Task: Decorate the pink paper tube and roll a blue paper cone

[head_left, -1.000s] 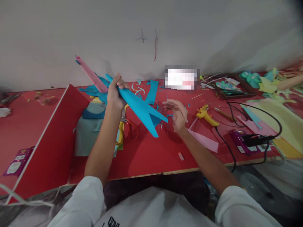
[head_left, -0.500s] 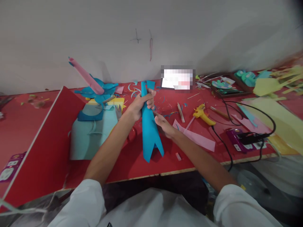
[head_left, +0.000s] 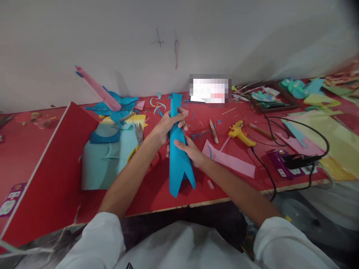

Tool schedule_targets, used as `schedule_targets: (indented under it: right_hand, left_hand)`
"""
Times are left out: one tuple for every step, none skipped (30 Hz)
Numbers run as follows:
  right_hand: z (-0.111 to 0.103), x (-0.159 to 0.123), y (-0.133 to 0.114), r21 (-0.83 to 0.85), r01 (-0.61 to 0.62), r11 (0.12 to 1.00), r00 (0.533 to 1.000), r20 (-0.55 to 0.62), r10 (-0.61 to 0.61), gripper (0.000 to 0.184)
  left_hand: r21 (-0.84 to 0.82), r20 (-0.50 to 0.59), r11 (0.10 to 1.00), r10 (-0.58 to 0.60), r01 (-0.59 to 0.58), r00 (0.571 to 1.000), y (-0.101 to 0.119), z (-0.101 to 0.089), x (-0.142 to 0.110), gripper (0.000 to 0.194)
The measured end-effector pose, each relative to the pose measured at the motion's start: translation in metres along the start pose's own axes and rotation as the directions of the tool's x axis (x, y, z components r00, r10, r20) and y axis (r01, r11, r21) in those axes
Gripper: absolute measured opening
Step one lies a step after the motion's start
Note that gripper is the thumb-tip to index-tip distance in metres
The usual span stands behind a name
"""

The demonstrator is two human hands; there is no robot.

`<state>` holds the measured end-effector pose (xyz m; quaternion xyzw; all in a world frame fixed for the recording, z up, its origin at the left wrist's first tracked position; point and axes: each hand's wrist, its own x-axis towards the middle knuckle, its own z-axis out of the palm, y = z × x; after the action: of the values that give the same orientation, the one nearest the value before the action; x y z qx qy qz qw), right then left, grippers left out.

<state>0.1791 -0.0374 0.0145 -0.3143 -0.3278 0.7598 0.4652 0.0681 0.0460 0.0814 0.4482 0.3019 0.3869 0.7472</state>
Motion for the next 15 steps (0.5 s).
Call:
schedule_targets:
  right_hand:
    - [0.0009,-0.0003,-0.0013,0.004,-0.008,1.0,1.0,-0.001,0.008,0.056]
    - [0.0016,-0.0005,-0.0025,0.009,-0.012,1.0,1.0,0.001,0.012,0.053]
    - [0.0021,-0.0006,-0.0035,0.015,-0.009,1.0,1.0,0.002,0.008,0.051]
    - [0.0023,-0.0006,-0.0042,0.022,-0.001,1.0,1.0,0.004,0.001,0.05]
    - [0.0023,-0.0004,-0.0047,0.029,0.004,1.0,1.0,0.007,-0.004,0.049]
    - [0.002,-0.0001,-0.0048,0.034,0.005,0.999,1.0,0.011,-0.006,0.048]
    - [0.0015,0.0003,-0.0047,0.037,0.003,0.999,1.0,0.015,-0.004,0.047]
    - [0.001,0.0007,-0.0045,0.042,0.0,0.999,1.0,0.015,-0.001,0.047]
    - [0.0004,0.0012,-0.0043,0.049,-0.003,0.999,1.0,0.011,0.002,0.046]
    - [-0.0002,0.0016,-0.0041,0.057,-0.007,0.998,1.0,0.005,0.006,0.045]
    - [-0.0007,0.0019,-0.0042,0.064,-0.009,0.998,1.0,0.0,0.009,0.045]
    - [-0.0011,0.0022,-0.0044,0.069,-0.01,0.998,1.0,-0.004,0.01,0.044]
    - [-0.0014,0.0024,-0.0048,0.072,-0.012,0.997,1.0,-0.008,0.013,0.043]
    - [-0.0018,0.0025,-0.0054,0.071,-0.014,0.997,1.0,-0.01,0.015,0.042]
    - [-0.0022,0.0027,-0.0061,0.068,-0.016,0.998,1.0,-0.011,0.017,0.041]
  left_hand:
    - [0.005,-0.003,1.0,0.0,0.0,1.0,-0.001,-0.0002,0.0005,0.037]
    - [0.008,-0.003,1.0,0.001,-0.001,1.0,-0.0019,-0.0004,0.0008,0.037]
    - [0.009,-0.002,1.0,0.004,-0.004,1.0,-0.0027,-0.0006,0.0011,0.035]
    - [0.009,0.0,1.0,0.007,-0.007,1.0,-0.0034,-0.0006,0.0013,0.035]
    - [0.01,0.002,1.0,0.009,-0.009,1.0,-0.0039,-0.0006,0.0014,0.035]
    - [0.012,0.005,1.0,0.011,-0.011,1.0,-0.0042,-0.0006,0.0013,0.035]
    - [0.015,0.007,1.0,0.01,-0.01,1.0,-0.0043,-0.0006,0.0012,0.037]
    - [0.018,0.007,1.0,0.007,-0.008,1.0,-0.0044,-0.0006,0.0009,0.039]
    - [0.02,0.005,1.0,0.005,-0.005,1.0,-0.0043,-0.0008,0.0006,0.042]
    - [0.021,0.004,1.0,0.002,-0.002,1.0,-0.0042,-0.0011,0.0001,0.045]
    - [0.019,0.005,1.0,-0.001,0.001,1.0,-0.0043,-0.0017,-0.0005,0.05]
    - [0.016,0.006,1.0,-0.005,0.004,1.0,-0.0044,-0.0026,-0.001,0.055]
    - [0.016,0.01,1.0,-0.008,0.008,1.0,-0.0047,-0.0037,-0.0016,0.06]
    - [0.019,0.018,1.0,-0.014,0.013,1.0,-0.0053,-0.0049,-0.002,0.066]
    - [0.025,0.028,1.0,-0.02,0.019,0.999,-0.006,-0.0062,-0.0023,0.071]
